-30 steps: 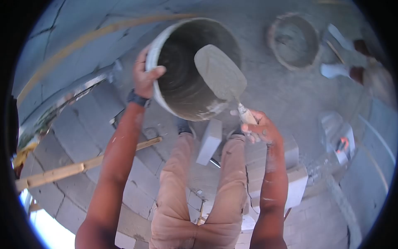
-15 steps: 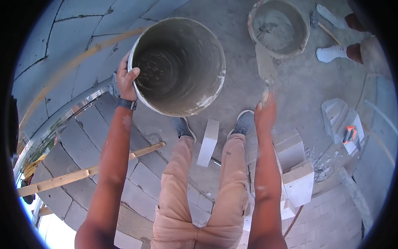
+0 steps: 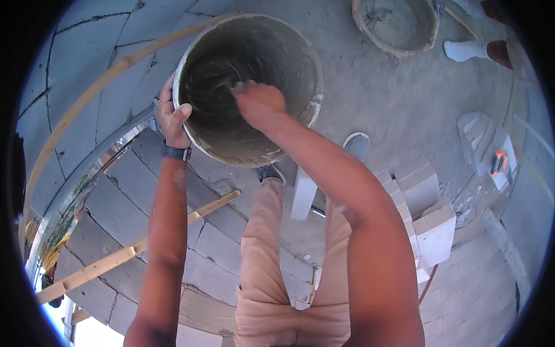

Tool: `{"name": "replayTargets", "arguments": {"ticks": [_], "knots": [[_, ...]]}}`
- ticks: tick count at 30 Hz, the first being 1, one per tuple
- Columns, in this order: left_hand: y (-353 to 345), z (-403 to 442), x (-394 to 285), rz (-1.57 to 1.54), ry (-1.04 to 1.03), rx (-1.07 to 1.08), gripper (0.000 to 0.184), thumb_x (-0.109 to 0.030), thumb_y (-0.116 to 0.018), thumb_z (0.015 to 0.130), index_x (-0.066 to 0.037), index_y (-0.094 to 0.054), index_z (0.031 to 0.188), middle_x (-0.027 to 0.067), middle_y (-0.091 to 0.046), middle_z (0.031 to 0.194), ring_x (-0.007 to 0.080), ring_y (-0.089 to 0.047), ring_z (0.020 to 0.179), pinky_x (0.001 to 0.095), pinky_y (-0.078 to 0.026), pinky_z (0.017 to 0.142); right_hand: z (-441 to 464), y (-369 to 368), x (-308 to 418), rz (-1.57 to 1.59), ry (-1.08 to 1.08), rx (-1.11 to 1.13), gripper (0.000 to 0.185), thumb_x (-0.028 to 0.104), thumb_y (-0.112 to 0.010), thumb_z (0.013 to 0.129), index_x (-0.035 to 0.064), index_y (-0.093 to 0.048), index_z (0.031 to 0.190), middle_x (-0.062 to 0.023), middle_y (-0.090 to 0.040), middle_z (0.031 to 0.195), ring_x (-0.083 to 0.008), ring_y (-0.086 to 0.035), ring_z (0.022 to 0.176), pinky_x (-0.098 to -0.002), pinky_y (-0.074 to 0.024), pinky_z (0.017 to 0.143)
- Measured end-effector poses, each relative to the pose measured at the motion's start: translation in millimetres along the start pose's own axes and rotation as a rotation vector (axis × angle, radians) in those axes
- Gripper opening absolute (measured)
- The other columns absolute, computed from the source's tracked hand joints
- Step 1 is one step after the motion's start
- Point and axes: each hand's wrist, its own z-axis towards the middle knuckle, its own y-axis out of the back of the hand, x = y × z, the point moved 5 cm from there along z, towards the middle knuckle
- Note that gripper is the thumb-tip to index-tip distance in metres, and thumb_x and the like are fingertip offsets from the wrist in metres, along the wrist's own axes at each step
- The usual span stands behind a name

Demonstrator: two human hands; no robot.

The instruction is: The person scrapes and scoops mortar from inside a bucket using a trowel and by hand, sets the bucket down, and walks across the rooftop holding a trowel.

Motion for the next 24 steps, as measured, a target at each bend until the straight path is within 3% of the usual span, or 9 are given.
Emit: {"name": "replayTargets", "arguments": {"ticks": [3,7,9,12,16,19,20,21,24], "knots": [[1,-3,-3,0.014,-0.007,0.059,0.087,-0.041,-0.083,0.067,0.002,-0.051,0.135,0.0127,-0.058,0.128,0.0211,-0.055,0.117,0.0353,-0.042,0.102,21,-30,33,-0.138,0.22,-0.067,0.028,0.015,-0.047,0.092,0.0008,-0.063,0.11,-0.018,-0.066,0.107,-0.034,-0.067,0.098,-0.0437,-0.0554,0.078],[-3,1,-7,0.015,0.014,0.188,0.089,-0.04,-0.086,0.065,0.002,-0.051,0.135,0.0123,-0.058,0.128,0.0215,-0.055,0.117,0.0352,-0.041,0.103,8,-74,21,0.015,0.136,0.125,0.028,0.018,-0.049,0.092,0.0023,-0.067,0.106,-0.0156,-0.068,0.107,-0.0329,-0.068,0.098,-0.042,-0.0563,0.079],[-5,-3,-6,-0.011,0.021,0.206,0.088,-0.039,-0.086,0.065,0.002,-0.051,0.134,0.0128,-0.058,0.129,0.0219,-0.055,0.118,0.0354,-0.041,0.104,-5,-99,-14,-0.065,-0.187,0.257,0.029,0.019,-0.048,0.092,0.0031,-0.069,0.105,-0.0146,-0.069,0.107,-0.0327,-0.069,0.098,-0.0436,-0.057,0.077],[-13,-2,-12,-0.006,-0.094,0.186,0.086,-0.035,-0.086,0.064,0.001,-0.052,0.134,0.0147,-0.057,0.132,0.0238,-0.054,0.122,0.0371,-0.039,0.106,-2,-58,-30,-0.063,-0.354,0.243,0.031,0.02,-0.046,0.094,0.0026,-0.066,0.11,-0.0165,-0.068,0.107,-0.0328,-0.069,0.096,-0.0465,-0.0572,0.075],[-21,0,0,0.064,-0.093,0.198,0.087,-0.039,-0.086,0.06,-0.001,-0.055,0.132,0.0156,-0.058,0.133,0.0274,-0.054,0.122,0.0392,-0.039,0.105,8,-36,-25,-0.321,-0.164,0.071,0.032,0.019,-0.045,0.095,0.0018,-0.062,0.116,-0.0198,-0.068,0.106,-0.0337,-0.069,0.095,-0.0467,-0.0574,0.073],[-32,-2,-6,0.191,-0.197,0.195,0.088,-0.042,-0.087,0.058,-0.002,-0.057,0.13,0.016,-0.059,0.132,0.0303,-0.054,0.119,0.0415,-0.04,0.104,30,-32,-45,-0.06,-0.507,0.01,0.034,0.016,-0.044,0.097,0.0,-0.054,0.125,-0.0206,-0.066,0.109,-0.0331,-0.069,0.094,-0.0437,-0.0572,0.074],[-35,-1,-7,0.227,-0.237,0.183,0.089,-0.044,-0.087,0.055,-0.003,-0.058,0.128,0.0163,-0.06,0.13,0.0328,-0.054,0.117,0.0432,-0.04,0.103,28,-37,-43,-0.135,-0.397,0.078,0.034,0.017,-0.044,0.097,-0.0007,-0.054,0.125,-0.0204,-0.066,0.11,-0.0329,-0.068,0.096,-0.0436,-0.0562,0.078],[-35,-1,-9,0.325,-0.265,0.216,0.093,-0.048,-0.087,0.061,0.0,-0.054,0.134,0.016,-0.058,0.131,0.0263,-0.054,0.121,0.0389,-0.039,0.105,19,-50,-44,-0.203,-0.275,0.149,0.035,0.017,-0.044,0.097,-0.0014,-0.053,0.125,-0.0203,-0.066,0.111,-0.0326,-0.068,0.098,-0.0435,-0.0552,0.082],[-35,-1,-10,0.371,-0.278,0.177,0.094,-0.044,-0.088,0.055,-0.002,-0.056,0.132,0.0171,-0.059,0.127,0.0287,-0.055,0.118,0.0393,-0.041,0.103,-9,-71,-45,0.084,-0.145,0.086,0.034,0.018,-0.049,0.094,0.0013,-0.057,0.122,-0.0181,-0.067,0.105,-0.0303,-0.067,0.093,-0.0414,-0.0548,0.078]]}}
